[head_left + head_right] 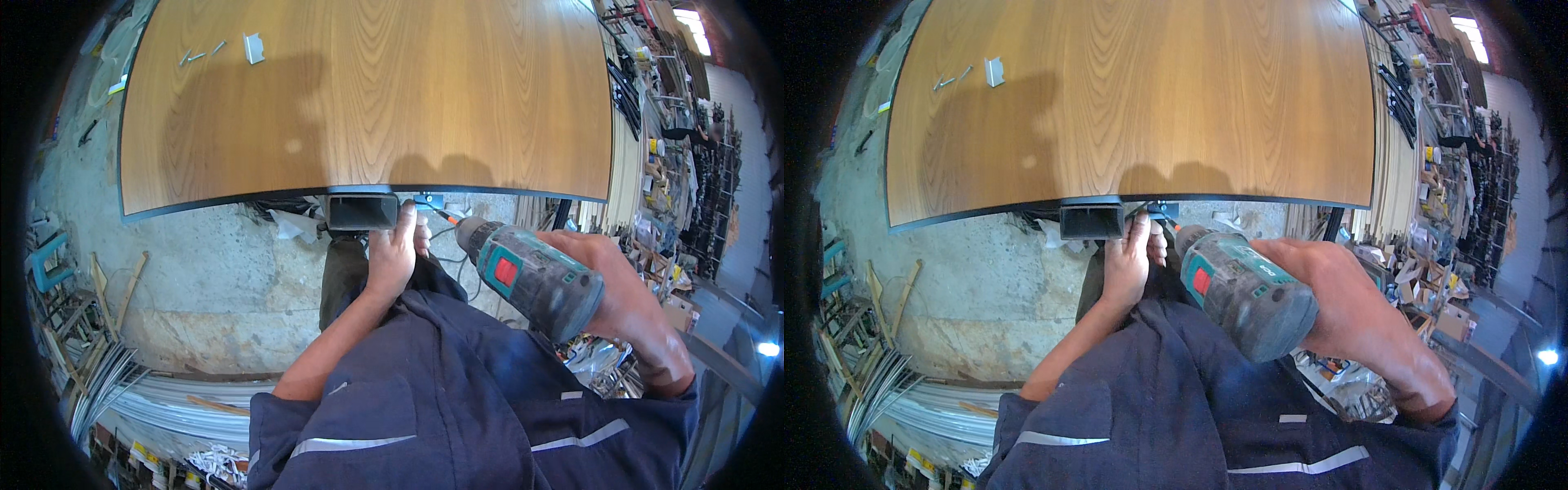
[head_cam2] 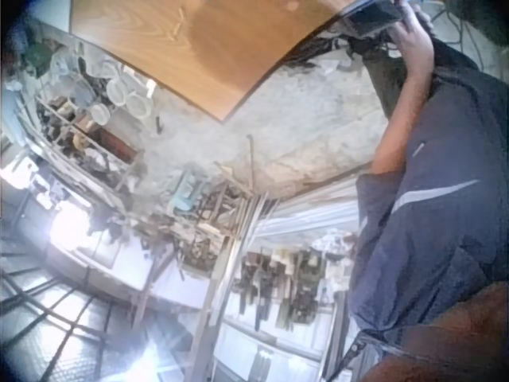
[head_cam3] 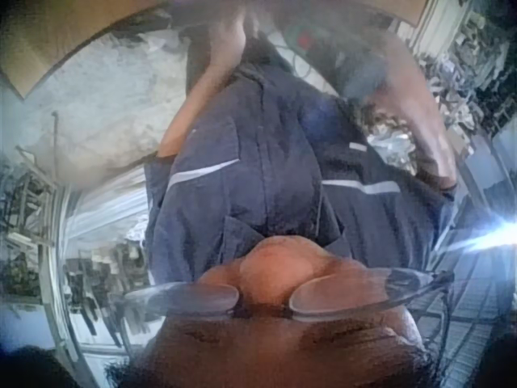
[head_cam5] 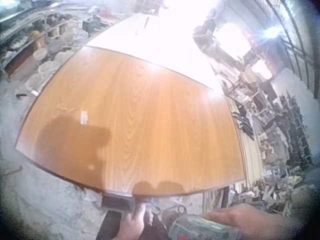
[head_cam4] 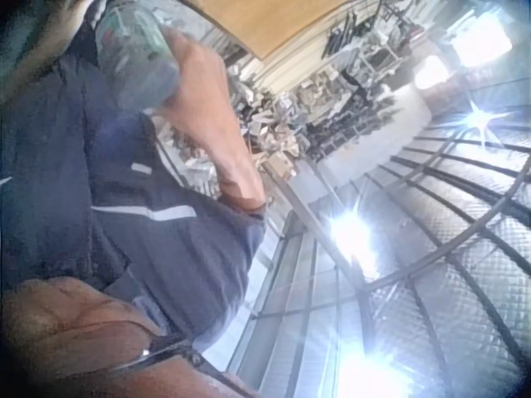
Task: The person uses a cordless drill to fasten screws into a wooden tabletop, then flips the table and uses a nail gun to attach a black trim strip along the edge. The person also uses a manual hand tool to tighten a handle on the tabletop.
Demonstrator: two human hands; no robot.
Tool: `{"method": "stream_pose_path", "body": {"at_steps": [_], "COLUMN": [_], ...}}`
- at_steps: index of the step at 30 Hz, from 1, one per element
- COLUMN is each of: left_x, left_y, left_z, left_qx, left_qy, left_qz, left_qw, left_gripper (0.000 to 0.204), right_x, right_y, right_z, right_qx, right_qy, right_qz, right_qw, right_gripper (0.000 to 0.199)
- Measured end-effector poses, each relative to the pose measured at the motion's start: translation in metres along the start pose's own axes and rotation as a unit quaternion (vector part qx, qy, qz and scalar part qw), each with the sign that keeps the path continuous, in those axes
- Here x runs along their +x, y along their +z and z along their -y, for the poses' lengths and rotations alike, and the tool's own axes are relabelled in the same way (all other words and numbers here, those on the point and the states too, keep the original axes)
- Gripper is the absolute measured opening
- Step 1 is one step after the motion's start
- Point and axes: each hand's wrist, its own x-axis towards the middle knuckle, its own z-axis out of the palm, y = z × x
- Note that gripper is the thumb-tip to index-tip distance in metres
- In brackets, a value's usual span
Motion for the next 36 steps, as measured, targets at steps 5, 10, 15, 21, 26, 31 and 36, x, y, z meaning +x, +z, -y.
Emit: {"method": "stream_pose_path", "body": {"at_steps": [5,10,15,21,26,31,36], "left_x": [0.0009,-0.0001,-0.0015,-0.0005,-0.0002,-0.0002,0.0009], "left_y": [-0.0007,0.0003,0.0016,-0.0009,0.0001,0.0007,-0.0011], "left_z": [0.0021,0.0005,-0.0023,0.0006,-0.0005,-0.0032,0.0002], "left_qx": [0.015,0.014,0.007,-0.016,-0.023,-0.024,-0.027], "left_qy": [-0.001,-0.004,-0.007,-0.012,-0.008,-0.010,-0.011], "left_qz": [-0.003,-0.010,-0.016,-0.010,-0.012,-0.008,0.002], "left_qw": [1.000,1.000,1.000,1.000,1.000,1.000,1.000], "left_gripper": [0.038,0.039,0.040,0.040,0.039,0.036,0.033], "right_x": [-0.0013,0.0001,-0.0022,-0.0035,-0.0020,-0.0017,-0.0025], "right_y": [0.0039,0.0039,0.0061,0.0091,0.0061,0.0055,0.0050], "right_z": [0.0012,0.0000,-0.0042,-0.0061,-0.0057,-0.0051,-0.0061], "right_qx": [-0.030,-0.027,-0.038,-0.056,-0.057,-0.081,-0.098], "right_qy": [0.003,-0.005,-0.011,-0.006,-0.021,-0.020,-0.009], "right_qz": [-0.007,-0.004,-0.009,-0.011,-0.013,-0.009,-0.001], "right_qw": [1.000,1.000,0.999,0.998,0.998,0.996,0.995], "right_gripper": [0.062,0.061,0.060,0.059,0.059,0.060,0.067]}}
